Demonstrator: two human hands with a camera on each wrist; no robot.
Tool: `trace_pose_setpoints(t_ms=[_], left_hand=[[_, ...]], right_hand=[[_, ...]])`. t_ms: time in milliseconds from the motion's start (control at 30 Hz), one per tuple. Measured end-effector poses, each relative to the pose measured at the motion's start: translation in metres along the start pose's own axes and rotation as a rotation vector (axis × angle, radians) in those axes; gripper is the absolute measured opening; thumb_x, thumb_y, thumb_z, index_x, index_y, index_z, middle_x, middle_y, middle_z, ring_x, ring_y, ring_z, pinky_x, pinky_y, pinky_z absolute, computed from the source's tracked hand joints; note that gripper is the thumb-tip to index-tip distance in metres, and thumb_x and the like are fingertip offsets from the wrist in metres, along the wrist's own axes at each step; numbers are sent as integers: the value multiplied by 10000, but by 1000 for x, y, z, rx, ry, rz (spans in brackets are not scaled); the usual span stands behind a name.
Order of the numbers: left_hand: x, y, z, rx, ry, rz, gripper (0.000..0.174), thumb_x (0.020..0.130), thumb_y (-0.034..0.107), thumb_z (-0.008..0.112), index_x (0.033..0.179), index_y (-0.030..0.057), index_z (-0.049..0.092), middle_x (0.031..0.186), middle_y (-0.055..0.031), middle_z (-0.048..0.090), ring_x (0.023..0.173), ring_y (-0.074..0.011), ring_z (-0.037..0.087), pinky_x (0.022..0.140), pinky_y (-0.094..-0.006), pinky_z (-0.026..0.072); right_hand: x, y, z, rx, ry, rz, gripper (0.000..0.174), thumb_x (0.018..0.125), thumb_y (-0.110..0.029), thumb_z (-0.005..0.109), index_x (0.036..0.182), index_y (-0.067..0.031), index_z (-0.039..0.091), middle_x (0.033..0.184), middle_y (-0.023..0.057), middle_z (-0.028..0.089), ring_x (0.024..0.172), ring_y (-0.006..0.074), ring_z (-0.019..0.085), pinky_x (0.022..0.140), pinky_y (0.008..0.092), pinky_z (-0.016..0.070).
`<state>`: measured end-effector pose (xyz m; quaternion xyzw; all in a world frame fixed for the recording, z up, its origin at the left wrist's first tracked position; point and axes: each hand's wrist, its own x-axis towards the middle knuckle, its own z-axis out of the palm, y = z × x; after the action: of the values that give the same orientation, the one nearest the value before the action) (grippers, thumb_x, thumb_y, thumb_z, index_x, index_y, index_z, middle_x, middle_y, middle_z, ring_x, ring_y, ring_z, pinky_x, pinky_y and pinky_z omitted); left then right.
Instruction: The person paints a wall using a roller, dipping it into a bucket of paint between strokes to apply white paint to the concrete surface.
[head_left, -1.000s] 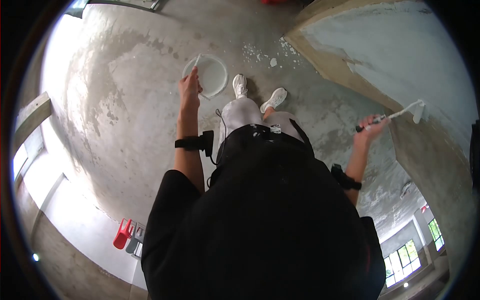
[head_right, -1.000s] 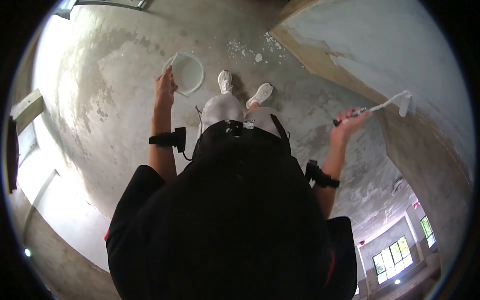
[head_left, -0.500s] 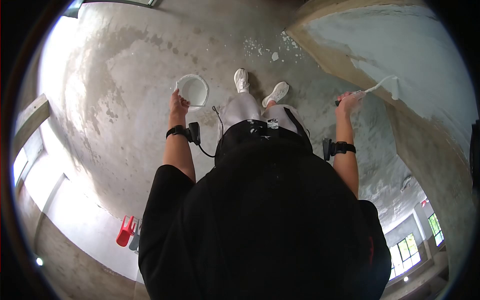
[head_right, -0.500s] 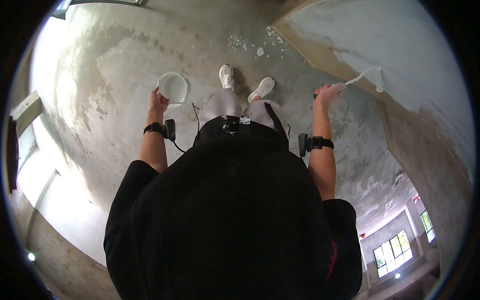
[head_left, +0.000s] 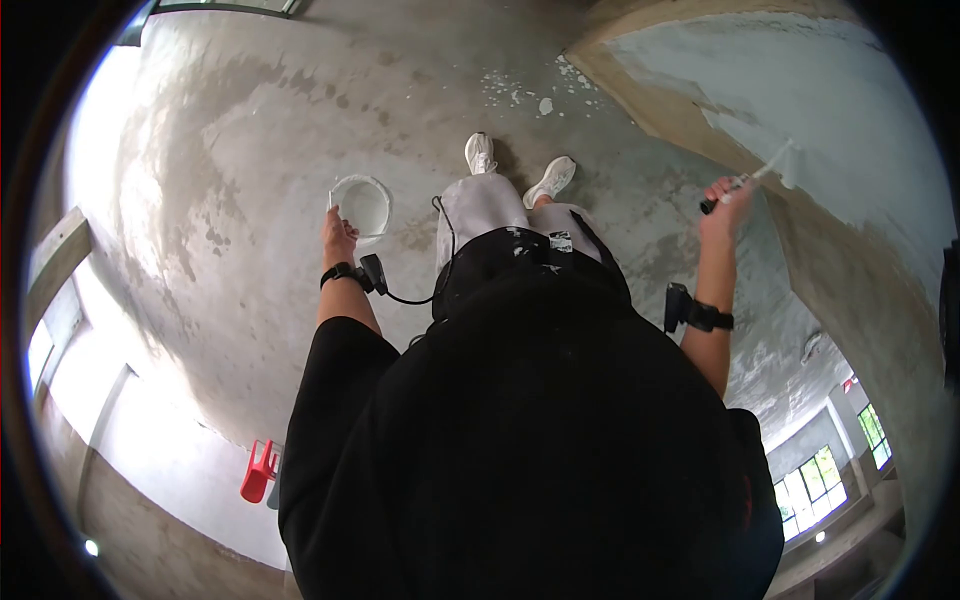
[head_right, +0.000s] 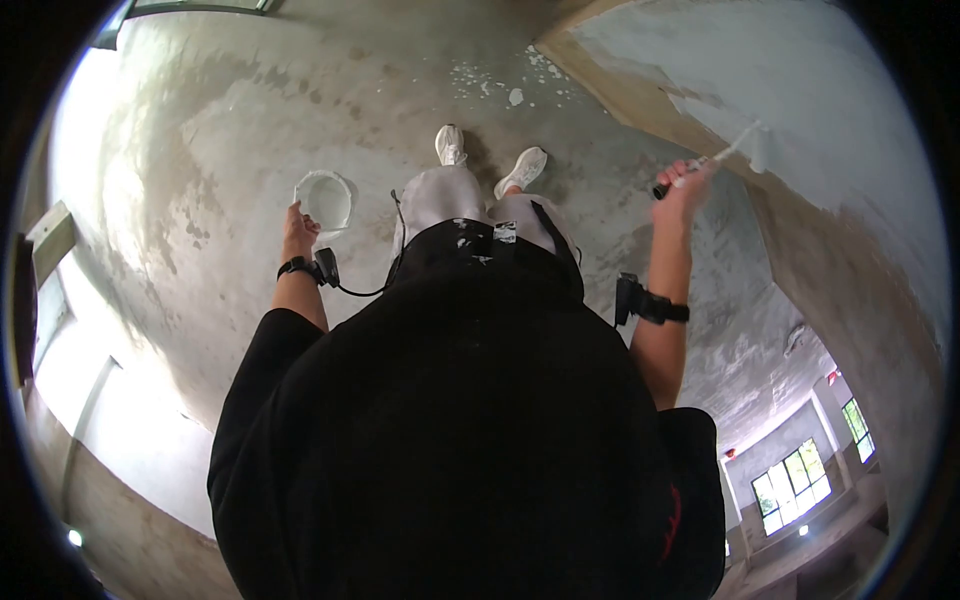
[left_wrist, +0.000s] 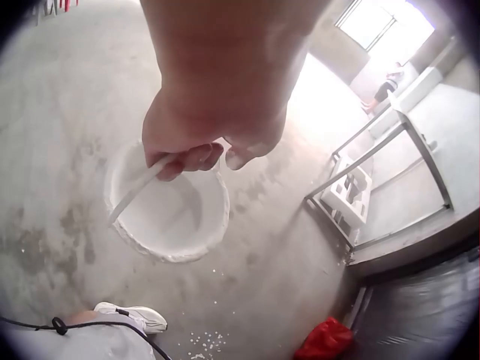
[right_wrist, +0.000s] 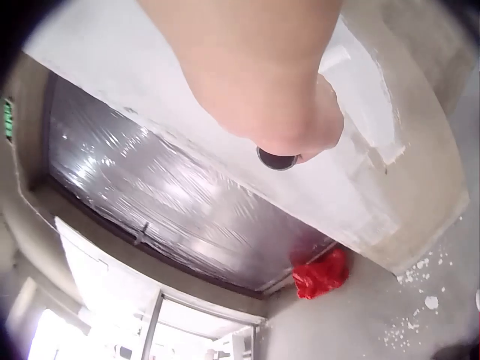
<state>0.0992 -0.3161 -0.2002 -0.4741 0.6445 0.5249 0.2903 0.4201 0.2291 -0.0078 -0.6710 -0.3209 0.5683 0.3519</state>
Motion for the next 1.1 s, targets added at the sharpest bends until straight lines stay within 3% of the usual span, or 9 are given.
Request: trace_pose_setpoints(t_ms=[300, 433, 733, 833, 900, 967, 1000, 1033, 1100], left_hand=[[7, 0, 41, 83, 78, 136, 228, 829, 253, 627, 786, 66, 504, 587, -39, 448, 450, -151, 413, 414, -304, 327], [-7, 10, 68, 141, 157, 134, 223, 830, 229, 623, 743, 65, 499, 587, -42, 460, 451, -161, 432, 409, -304, 334], [-20, 32, 91, 148, -24, 199, 245, 836, 269, 618, 728, 77, 512, 582, -28, 447, 457, -156, 427, 403, -304, 349], [22, 24, 74, 482, -157, 448, 302, 846, 400, 581, 836, 99, 585, 672, -37, 499, 508, -169, 467, 453, -323, 405], [61, 31, 67, 322, -238, 262, 324, 880, 365, 556, 1044, 86, 579, 868, -58, 570, 727, -198, 545, 609, -344, 471], [179, 29, 31, 1036, -491, 827, 460, 898, 243, 545, 1314, 102, 408, 1054, -89, 570, 929, -216, 538, 756, -373, 491], [146, 35, 46, 652, -453, 462, 415, 884, 266, 564, 1247, 101, 447, 995, -80, 574, 819, -195, 515, 661, -332, 456], [107, 42, 64, 200, -310, 177, 376, 870, 289, 583, 1180, 101, 486, 935, -71, 577, 710, -174, 493, 565, -290, 420], [61, 48, 81, 224, -163, 173, 215, 847, 298, 600, 834, 109, 498, 618, -11, 413, 553, -143, 415, 502, -280, 362]], right_hand=[[-34, -65, -25, -42, 49, -215, 429, 977, -487, 341, 815, -91, 373, 571, 13, 351, 435, 114, 314, 393, 275, 282], [-23, -20, -8, -124, 25, -151, 423, 981, -472, 330, 820, -83, 367, 578, 17, 355, 437, 125, 325, 395, 284, 299], [30, 58, 15, -288, -78, 74, 357, 986, -349, 389, 755, -77, 391, 604, 24, 386, 462, 130, 366, 417, 289, 321], [73, 87, 11, -400, -92, 80, 262, 954, -221, 447, 731, -87, 422, 579, 26, 405, 467, 141, 399, 417, 292, 320], [114, 104, 4, -523, -100, 126, 223, 918, -173, 485, 711, -102, 446, 568, 19, 408, 469, 140, 408, 426, 300, 315], [102, 91, 9, -809, -210, 36, 194, 891, -141, 455, 702, -103, 442, 556, 23, 405, 463, 151, 405, 418, 300, 303], [91, 86, 11, -815, -161, 14, 194, 891, -141, 455, 702, -103, 442, 556, 23, 405, 463, 151, 405, 418, 300, 303], [73, 81, 17, -502, -153, 48, 248, 923, -224, 452, 704, -108, 441, 553, 18, 399, 447, 144, 387, 413, 295, 303], [49, 57, 9, -176, -148, 52, 314, 954, -306, 448, 706, -114, 440, 550, 12, 394, 431, 138, 370, 408, 290, 304]])
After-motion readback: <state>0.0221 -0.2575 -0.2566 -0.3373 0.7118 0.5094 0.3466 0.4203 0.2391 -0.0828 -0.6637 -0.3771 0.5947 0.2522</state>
